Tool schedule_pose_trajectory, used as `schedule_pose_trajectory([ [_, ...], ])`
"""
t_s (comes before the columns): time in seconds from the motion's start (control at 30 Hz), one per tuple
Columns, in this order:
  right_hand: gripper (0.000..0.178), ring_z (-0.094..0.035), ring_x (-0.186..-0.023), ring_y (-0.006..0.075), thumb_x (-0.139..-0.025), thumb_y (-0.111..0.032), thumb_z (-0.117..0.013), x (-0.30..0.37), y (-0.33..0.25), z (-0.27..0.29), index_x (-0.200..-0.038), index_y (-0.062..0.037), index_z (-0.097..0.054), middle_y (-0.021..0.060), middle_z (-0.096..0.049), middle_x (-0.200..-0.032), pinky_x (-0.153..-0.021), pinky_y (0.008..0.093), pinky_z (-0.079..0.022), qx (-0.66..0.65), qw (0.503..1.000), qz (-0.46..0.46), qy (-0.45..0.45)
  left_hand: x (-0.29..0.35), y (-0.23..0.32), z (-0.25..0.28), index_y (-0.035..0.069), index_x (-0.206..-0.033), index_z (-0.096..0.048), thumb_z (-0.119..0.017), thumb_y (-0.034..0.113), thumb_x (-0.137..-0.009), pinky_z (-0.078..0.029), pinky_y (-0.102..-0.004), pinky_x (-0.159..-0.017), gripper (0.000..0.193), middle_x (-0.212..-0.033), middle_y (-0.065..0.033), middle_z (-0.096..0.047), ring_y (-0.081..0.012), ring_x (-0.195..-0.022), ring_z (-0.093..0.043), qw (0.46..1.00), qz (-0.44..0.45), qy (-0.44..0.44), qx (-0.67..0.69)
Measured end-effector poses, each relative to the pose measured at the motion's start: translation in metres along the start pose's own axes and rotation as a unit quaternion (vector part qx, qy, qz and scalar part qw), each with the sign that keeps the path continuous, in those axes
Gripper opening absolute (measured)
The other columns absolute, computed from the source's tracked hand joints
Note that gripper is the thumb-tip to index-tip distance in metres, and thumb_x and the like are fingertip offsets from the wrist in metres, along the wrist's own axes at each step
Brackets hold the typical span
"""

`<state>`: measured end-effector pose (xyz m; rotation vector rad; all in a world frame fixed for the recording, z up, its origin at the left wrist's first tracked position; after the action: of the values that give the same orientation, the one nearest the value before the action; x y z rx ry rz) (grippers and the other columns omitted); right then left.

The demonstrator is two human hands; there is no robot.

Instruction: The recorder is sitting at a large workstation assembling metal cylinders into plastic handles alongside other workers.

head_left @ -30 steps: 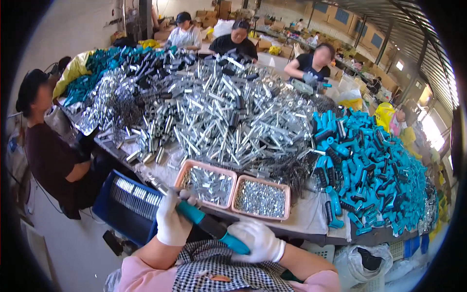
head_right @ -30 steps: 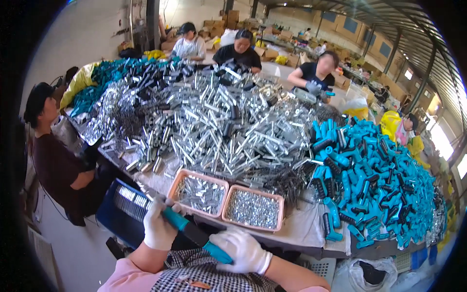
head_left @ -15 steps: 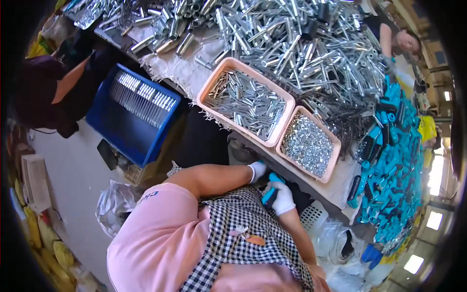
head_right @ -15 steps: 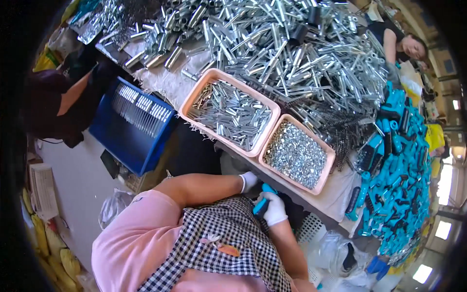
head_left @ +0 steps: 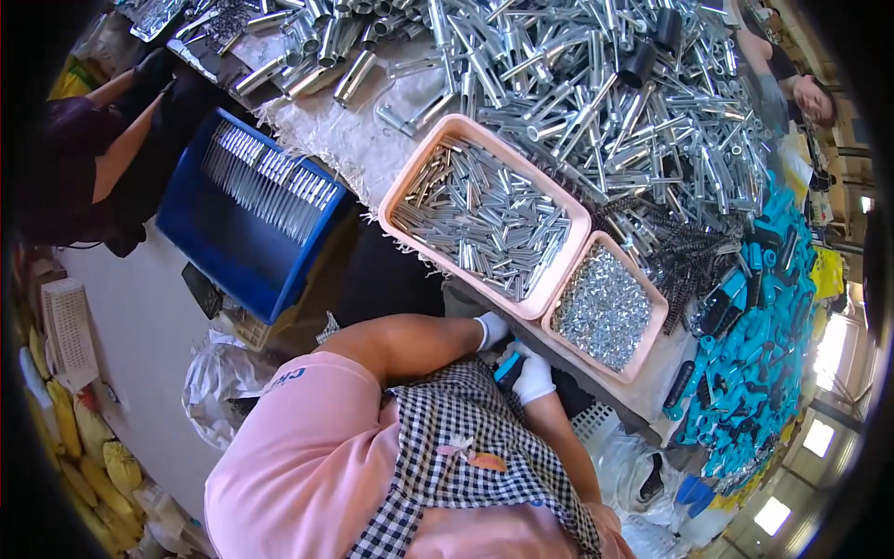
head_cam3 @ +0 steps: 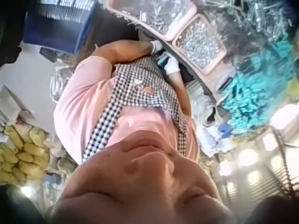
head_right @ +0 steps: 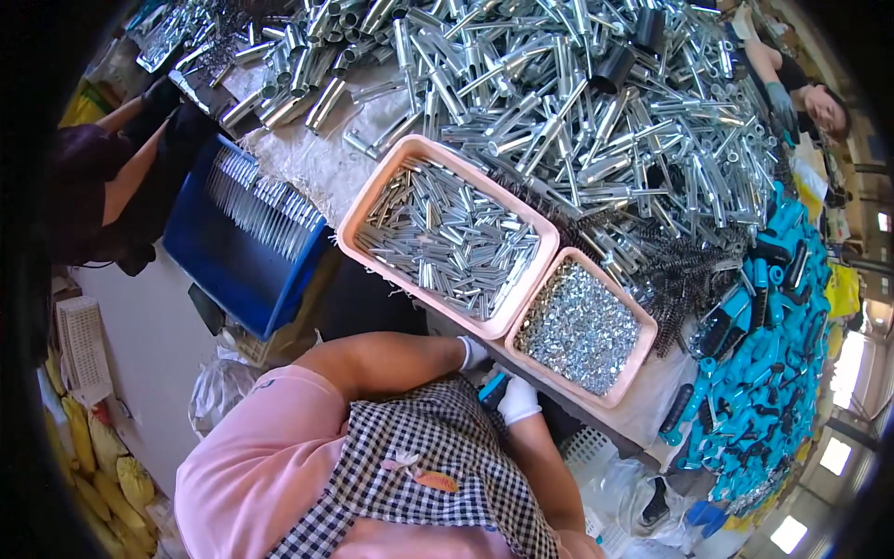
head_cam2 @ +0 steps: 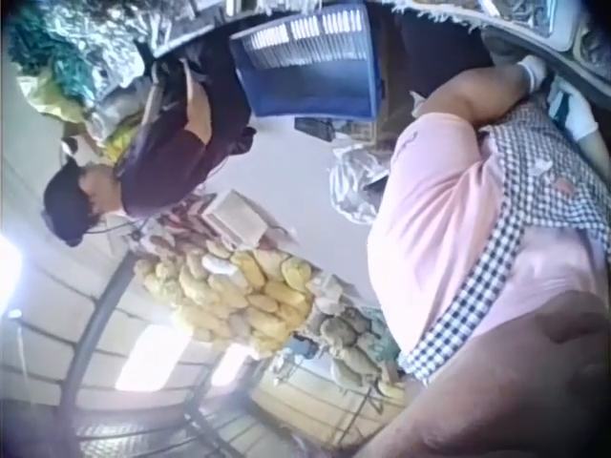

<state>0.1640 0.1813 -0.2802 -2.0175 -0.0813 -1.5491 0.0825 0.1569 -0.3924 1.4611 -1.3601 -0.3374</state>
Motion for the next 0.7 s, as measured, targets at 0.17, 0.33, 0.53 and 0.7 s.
schedule_pose_trajectory([
  [0.17, 0.016, -0.063, -0.068, 0.0300, -0.089, -0.016, -0.063, 0.003, -0.020, -0.010, -0.102, -0.0069, -0.063, 0.0121, -0.063, -0.076, -0.066, 0.0430, -0.055, -0.107, 0.980, -0.059, -0.159, 0.005, 0.023, 0.007, 0.004, -0.123, -0.066, -0.051, 0.023, -0.097, -0.049, -0.0399, -0.092, 0.035, -0.120, -0.0141, -0.068, -0.0257, -0.105, -0.064, 0.998, 0.007, -0.024, -0.063],
  [0.33, 0.018, -0.063, -0.068, 0.0298, -0.090, -0.019, -0.063, 0.006, -0.060, -0.005, -0.103, -0.0069, -0.063, 0.0115, -0.063, -0.077, -0.066, 0.0426, -0.054, -0.097, 0.979, 0.062, -0.167, 0.028, 0.024, 0.009, 0.004, -0.123, -0.066, -0.050, 0.023, -0.097, -0.049, -0.0400, -0.093, 0.035, -0.121, -0.0144, -0.067, -0.0260, -0.105, -0.064, 0.980, -0.005, -0.106, -0.169],
  [0.53, 0.020, -0.063, -0.069, 0.0295, -0.090, -0.022, -0.062, -0.004, -0.047, 0.004, -0.103, -0.0069, -0.063, 0.0107, -0.064, -0.078, -0.066, 0.0420, -0.054, -0.121, 0.966, 0.168, -0.157, 0.059, 0.029, 0.042, 0.004, -0.122, -0.066, -0.050, 0.024, -0.098, -0.049, -0.0401, -0.093, 0.035, -0.121, -0.0146, -0.067, -0.0265, -0.106, -0.064, 0.931, 0.024, -0.192, -0.310],
  [0.7, 0.022, -0.063, -0.070, 0.0292, -0.091, -0.025, -0.062, -0.027, -0.047, 0.026, -0.104, -0.0069, -0.064, 0.0101, -0.064, -0.078, -0.065, 0.0416, -0.054, -0.070, 0.964, 0.214, -0.140, 0.056, 0.043, 0.046, 0.004, -0.122, -0.066, -0.049, 0.024, -0.098, -0.048, -0.0401, -0.094, 0.036, -0.121, -0.0148, -0.067, -0.0268, -0.106, -0.064, 0.906, 0.039, -0.214, -0.364],
])
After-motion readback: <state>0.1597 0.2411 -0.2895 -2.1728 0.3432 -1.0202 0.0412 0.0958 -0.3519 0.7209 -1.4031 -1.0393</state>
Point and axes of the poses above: each hand's wrist, its own x-axis away from the middle knuckle, its own z-axis out of the back of the hand, y = z × x, the point moved 4 cm from there along -x, towards the middle knuckle
